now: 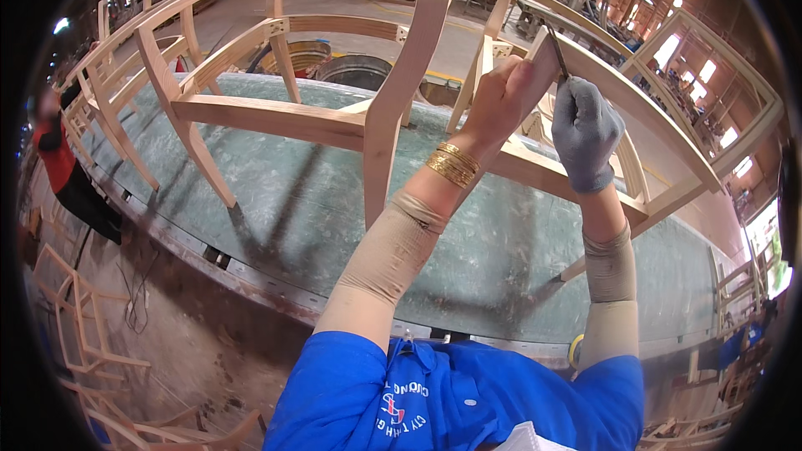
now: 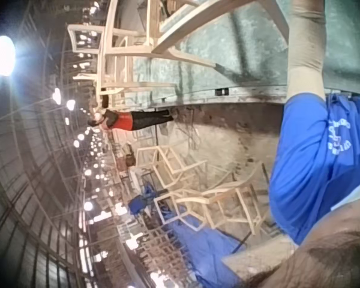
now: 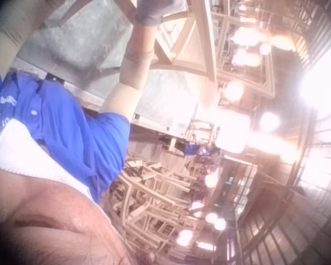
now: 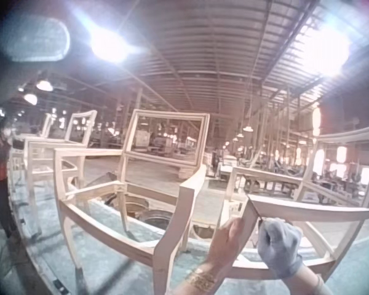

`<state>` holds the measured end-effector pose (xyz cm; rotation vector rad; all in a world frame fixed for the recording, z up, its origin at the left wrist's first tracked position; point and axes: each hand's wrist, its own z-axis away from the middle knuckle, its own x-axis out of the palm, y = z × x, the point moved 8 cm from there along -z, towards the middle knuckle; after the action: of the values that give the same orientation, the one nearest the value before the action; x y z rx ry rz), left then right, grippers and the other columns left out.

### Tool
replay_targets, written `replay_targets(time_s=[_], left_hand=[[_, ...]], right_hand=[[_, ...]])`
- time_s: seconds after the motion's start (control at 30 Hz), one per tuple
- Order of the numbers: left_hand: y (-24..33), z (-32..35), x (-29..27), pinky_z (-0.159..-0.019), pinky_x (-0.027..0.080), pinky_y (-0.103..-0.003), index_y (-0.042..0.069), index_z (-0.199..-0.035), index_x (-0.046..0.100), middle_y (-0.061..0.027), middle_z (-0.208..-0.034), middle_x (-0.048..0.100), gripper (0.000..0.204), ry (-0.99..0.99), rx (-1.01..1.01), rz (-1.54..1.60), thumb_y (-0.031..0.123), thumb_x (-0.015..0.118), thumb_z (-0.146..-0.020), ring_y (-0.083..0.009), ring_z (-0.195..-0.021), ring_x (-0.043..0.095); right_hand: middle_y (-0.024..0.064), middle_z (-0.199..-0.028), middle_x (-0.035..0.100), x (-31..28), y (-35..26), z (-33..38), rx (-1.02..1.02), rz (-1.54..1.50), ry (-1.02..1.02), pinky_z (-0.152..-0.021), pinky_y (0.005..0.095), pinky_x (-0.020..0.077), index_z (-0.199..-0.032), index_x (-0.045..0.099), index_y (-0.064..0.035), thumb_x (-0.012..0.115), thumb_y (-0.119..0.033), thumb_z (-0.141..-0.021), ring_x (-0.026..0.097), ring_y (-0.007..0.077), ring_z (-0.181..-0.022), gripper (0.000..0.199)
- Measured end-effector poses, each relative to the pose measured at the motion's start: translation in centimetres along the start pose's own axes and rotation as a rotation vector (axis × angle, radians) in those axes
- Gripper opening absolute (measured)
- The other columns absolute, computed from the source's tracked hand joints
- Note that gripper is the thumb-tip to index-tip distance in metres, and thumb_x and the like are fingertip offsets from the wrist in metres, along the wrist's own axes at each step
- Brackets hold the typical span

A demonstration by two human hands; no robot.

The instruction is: The person uses a hand scraper to smooth the surface of a wooden chair frame on a factory conveyor belt. They repeatedly scrape the vertical backrest and horizontal rails of the chair, moving the tool along the wood grain to remove imperfections.

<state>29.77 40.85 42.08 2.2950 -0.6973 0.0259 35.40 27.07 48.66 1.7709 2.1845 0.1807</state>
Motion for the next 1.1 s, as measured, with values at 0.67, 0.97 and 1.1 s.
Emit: replay_targets(time_s=[0.67,0.97,1.1], left_hand=[[0.7,0.0,-0.2,-0.065,0.042,-0.034,-0.003,-0.085,0.053,-0.013,-0.069,0.052,0.038,0.02,0.023,0.024,0.031,0.043,-0.1,-0.0176,-0.065,0.045],[6.5,-1.6,1.6,-0.066,0.048,-0.024,0.0,-0.103,0.052,-0.0044,-0.079,0.06,0.028,-0.045,0.379,-0.199,0.028,0.052,-0.097,-0.0068,-0.077,0.056],[3.6,-3.3,1.7,-0.069,0.051,-0.026,0.001,-0.104,0.052,-0.0065,-0.076,0.063,0.032,-0.146,-0.038,-0.162,0.032,0.047,-0.1,-0.0115,-0.074,0.062]], right_hand=[[0.0058,-0.065,0.061,-1.5,1.0,0.3,0.126,-0.193,0.114,-0.05,0.0228,0.0448,-0.084,0.058,-0.0041,0.07,0.0,-0.08,0.055,0.0108,-0.05,0.013],[-0.0002,-0.065,0.057,-3.8,4.6,1.6,0.417,-0.358,0.276,-0.05,0.0169,0.0388,-0.086,0.054,-0.0022,0.068,-0.003,-0.085,0.046,0.0004,-0.056,0.014],[0.0011,-0.069,0.058,-4.3,4.7,1.9,0.457,-0.43,0.311,-0.053,0.0166,0.0397,-0.088,0.052,-0.0023,0.064,-0.002,-0.088,0.046,0.0008,-0.058,0.012]])
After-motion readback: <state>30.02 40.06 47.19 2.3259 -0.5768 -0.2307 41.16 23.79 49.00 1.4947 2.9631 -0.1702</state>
